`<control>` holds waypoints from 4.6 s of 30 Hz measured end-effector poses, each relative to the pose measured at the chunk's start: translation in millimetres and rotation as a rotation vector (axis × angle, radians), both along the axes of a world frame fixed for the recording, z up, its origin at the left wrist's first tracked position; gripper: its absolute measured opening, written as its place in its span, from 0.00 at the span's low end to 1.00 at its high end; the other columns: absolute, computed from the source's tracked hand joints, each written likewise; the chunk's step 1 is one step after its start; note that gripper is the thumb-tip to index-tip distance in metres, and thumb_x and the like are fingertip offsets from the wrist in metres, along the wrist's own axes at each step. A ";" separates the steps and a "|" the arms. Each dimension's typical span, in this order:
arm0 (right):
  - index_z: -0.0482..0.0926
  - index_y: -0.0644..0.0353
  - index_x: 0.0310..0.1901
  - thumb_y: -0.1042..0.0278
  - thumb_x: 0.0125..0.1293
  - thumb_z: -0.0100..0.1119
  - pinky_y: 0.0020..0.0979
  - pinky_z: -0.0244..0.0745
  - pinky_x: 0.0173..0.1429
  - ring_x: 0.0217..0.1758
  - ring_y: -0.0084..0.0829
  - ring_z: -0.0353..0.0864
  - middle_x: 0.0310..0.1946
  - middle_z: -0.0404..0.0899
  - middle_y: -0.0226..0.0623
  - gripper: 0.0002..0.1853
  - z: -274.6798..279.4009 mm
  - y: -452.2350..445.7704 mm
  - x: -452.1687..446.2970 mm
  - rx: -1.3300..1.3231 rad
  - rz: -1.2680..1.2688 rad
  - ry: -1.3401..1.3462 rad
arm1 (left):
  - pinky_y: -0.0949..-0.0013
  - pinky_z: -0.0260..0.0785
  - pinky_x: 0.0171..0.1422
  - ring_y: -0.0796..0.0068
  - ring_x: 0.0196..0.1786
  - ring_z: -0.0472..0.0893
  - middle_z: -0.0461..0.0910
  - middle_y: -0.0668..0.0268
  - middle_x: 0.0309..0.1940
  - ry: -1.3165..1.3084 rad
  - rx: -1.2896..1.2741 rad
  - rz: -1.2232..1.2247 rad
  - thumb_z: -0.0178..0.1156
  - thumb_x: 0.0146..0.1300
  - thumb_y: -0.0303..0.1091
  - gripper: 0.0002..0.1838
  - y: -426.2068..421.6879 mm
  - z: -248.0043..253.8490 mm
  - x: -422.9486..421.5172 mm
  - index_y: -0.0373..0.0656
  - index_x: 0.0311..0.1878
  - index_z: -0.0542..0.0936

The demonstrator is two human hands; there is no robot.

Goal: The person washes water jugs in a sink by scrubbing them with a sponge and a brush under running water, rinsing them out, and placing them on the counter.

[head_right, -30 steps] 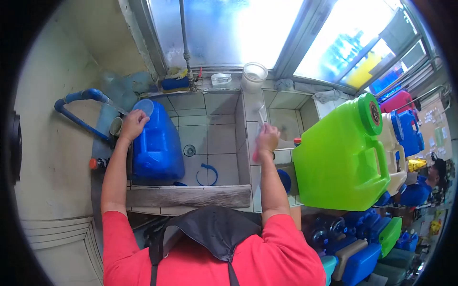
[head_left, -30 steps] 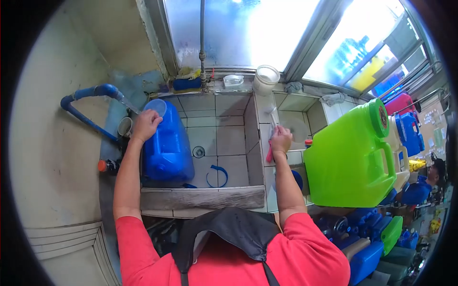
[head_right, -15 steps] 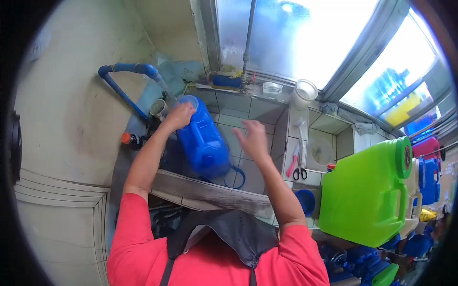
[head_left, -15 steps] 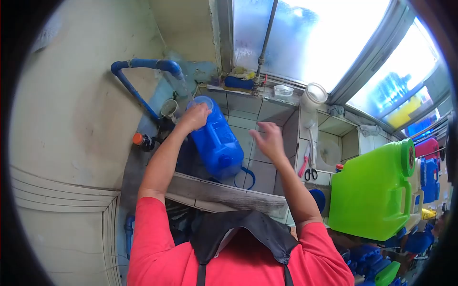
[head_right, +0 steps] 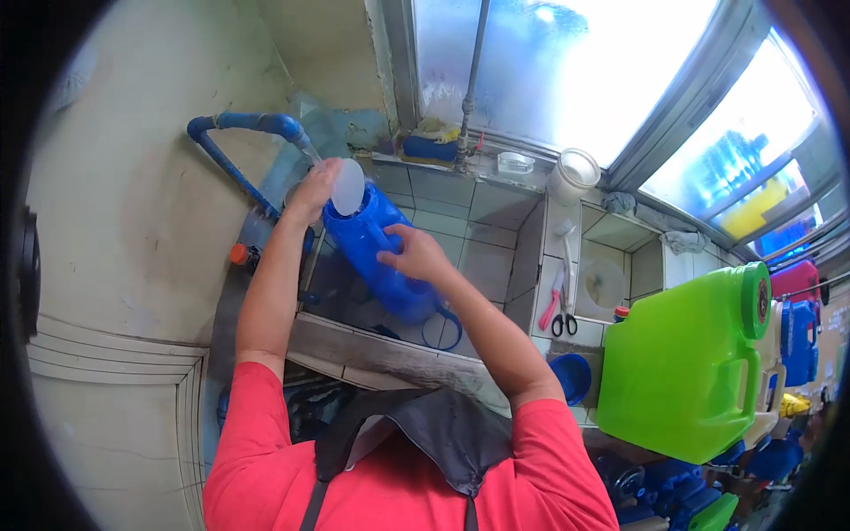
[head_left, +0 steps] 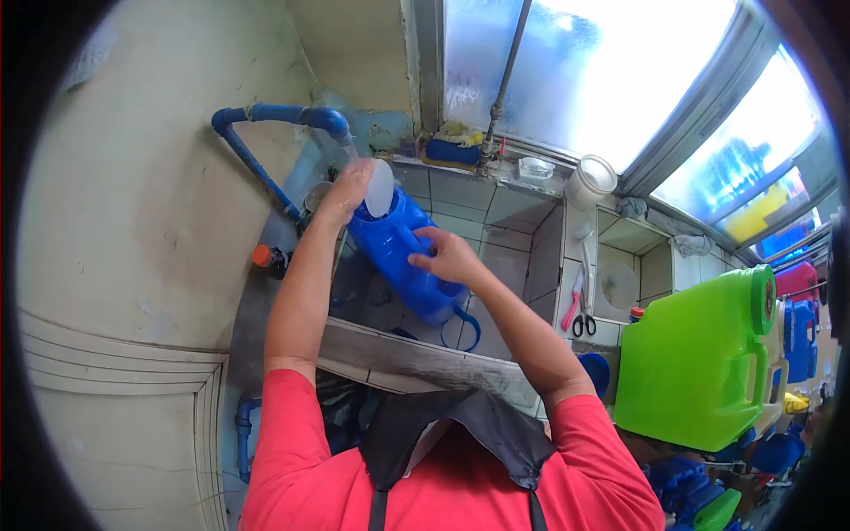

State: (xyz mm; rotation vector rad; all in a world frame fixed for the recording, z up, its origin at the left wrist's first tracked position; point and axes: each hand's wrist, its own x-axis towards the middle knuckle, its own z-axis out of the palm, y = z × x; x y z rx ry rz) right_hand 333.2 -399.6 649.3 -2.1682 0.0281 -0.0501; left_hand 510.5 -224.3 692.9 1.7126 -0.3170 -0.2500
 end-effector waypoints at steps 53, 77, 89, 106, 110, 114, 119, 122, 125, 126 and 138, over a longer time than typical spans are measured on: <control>0.87 0.59 0.41 0.70 0.51 0.67 0.38 0.80 0.49 0.42 0.44 0.87 0.40 0.87 0.46 0.14 -7.8 -210.2 -302.5 -0.366 -0.593 0.356 | 0.49 0.66 0.64 0.50 0.54 0.76 0.78 0.57 0.43 -0.645 0.915 0.091 0.66 0.55 0.44 0.14 -56.0 -39.4 -6.9 0.49 0.42 0.82; 0.85 0.61 0.35 0.59 0.57 0.66 0.44 0.80 0.48 0.41 0.51 0.84 0.35 0.84 0.49 0.13 -34.6 -187.6 -96.4 -0.618 -0.528 0.204 | 0.59 0.71 0.54 0.63 0.46 0.78 0.79 0.55 0.44 0.156 0.143 0.114 0.69 0.61 0.45 0.27 0.1 -73.2 -122.7 0.37 0.54 0.73; 0.87 0.53 0.34 0.66 0.59 0.58 0.47 0.79 0.46 0.41 0.49 0.84 0.33 0.85 0.45 0.08 -11.8 -199.1 33.2 -0.806 -0.477 0.050 | 0.71 0.70 0.35 0.78 0.29 0.75 0.75 0.68 0.26 0.258 -0.013 0.073 0.57 0.71 0.38 0.09 -8.1 -64.6 -132.3 0.42 0.43 0.75; 0.81 0.61 0.40 0.73 0.63 0.53 0.43 0.83 0.42 0.43 0.44 0.86 0.41 0.82 0.45 0.08 -10.1 -111.2 225.0 -0.975 -0.163 -0.164 | 0.71 0.71 0.31 0.78 0.26 0.77 0.76 0.66 0.25 0.295 -0.034 0.102 0.61 0.69 0.34 0.10 -10.0 -57.4 -135.7 0.38 0.45 0.73; 0.84 0.59 0.38 0.70 0.63 0.55 0.44 0.83 0.43 0.43 0.45 0.87 0.39 0.84 0.48 0.08 -7.0 -127.5 240.2 -1.062 0.016 -0.055 | 0.70 0.72 0.31 0.77 0.27 0.79 0.78 0.66 0.26 0.296 -0.058 0.097 0.61 0.69 0.35 0.11 -10.2 -60.9 -135.2 0.39 0.45 0.74; 0.84 0.61 0.38 0.69 0.65 0.53 0.44 0.82 0.45 0.42 0.46 0.86 0.39 0.85 0.49 0.09 19.7 -121.9 234.0 -1.126 0.038 -0.216 | 0.69 0.73 0.32 0.76 0.28 0.80 0.78 0.65 0.26 0.299 -0.054 0.109 0.61 0.68 0.36 0.11 -10.5 -65.8 -135.0 0.40 0.44 0.74; 0.81 0.67 0.37 0.60 0.63 0.56 0.48 0.79 0.47 0.42 0.53 0.85 0.38 0.83 0.56 0.15 84.7 -73.9 173.6 -0.755 -0.079 -0.177 | 0.69 0.73 0.33 0.77 0.28 0.79 0.78 0.65 0.27 0.284 -0.012 0.095 0.61 0.68 0.34 0.11 -9.9 -70.0 -133.9 0.40 0.47 0.73; 0.80 0.68 0.37 0.58 0.59 0.62 0.49 0.78 0.46 0.44 0.55 0.84 0.37 0.82 0.60 0.17 73.5 -30.7 146.7 -0.464 0.106 0.029 | 0.67 0.74 0.35 0.74 0.28 0.80 0.80 0.64 0.28 0.278 0.001 0.086 0.61 0.68 0.36 0.13 -10.8 -67.9 -133.5 0.39 0.49 0.73; 0.80 0.66 0.37 0.59 0.57 0.65 0.50 0.78 0.45 0.43 0.56 0.84 0.36 0.83 0.59 0.16 35.0 5.6 138.6 -0.341 0.104 -0.057 | 0.65 0.75 0.37 0.71 0.29 0.82 0.81 0.62 0.28 0.283 0.015 0.064 0.60 0.68 0.38 0.16 -8.7 -79.0 -130.2 0.38 0.51 0.71; 0.80 0.65 0.37 0.60 0.56 0.66 0.50 0.78 0.44 0.43 0.56 0.84 0.34 0.83 0.59 0.16 18.5 9.5 141.5 -0.267 -0.040 -0.167 | 0.64 0.75 0.37 0.70 0.30 0.82 0.81 0.61 0.29 0.269 0.028 0.044 0.60 0.68 0.38 0.17 -7.5 -83.8 -129.6 0.38 0.53 0.70; 0.86 0.55 0.38 0.72 0.54 0.58 0.44 0.79 0.52 0.48 0.47 0.84 0.40 0.84 0.47 0.11 31.7 70.4 194.9 -0.942 0.970 -0.237 | 0.62 0.74 0.37 0.68 0.28 0.82 0.81 0.61 0.26 0.304 0.004 0.080 0.61 0.66 0.42 0.20 -10.3 -75.6 -130.7 0.37 0.51 0.70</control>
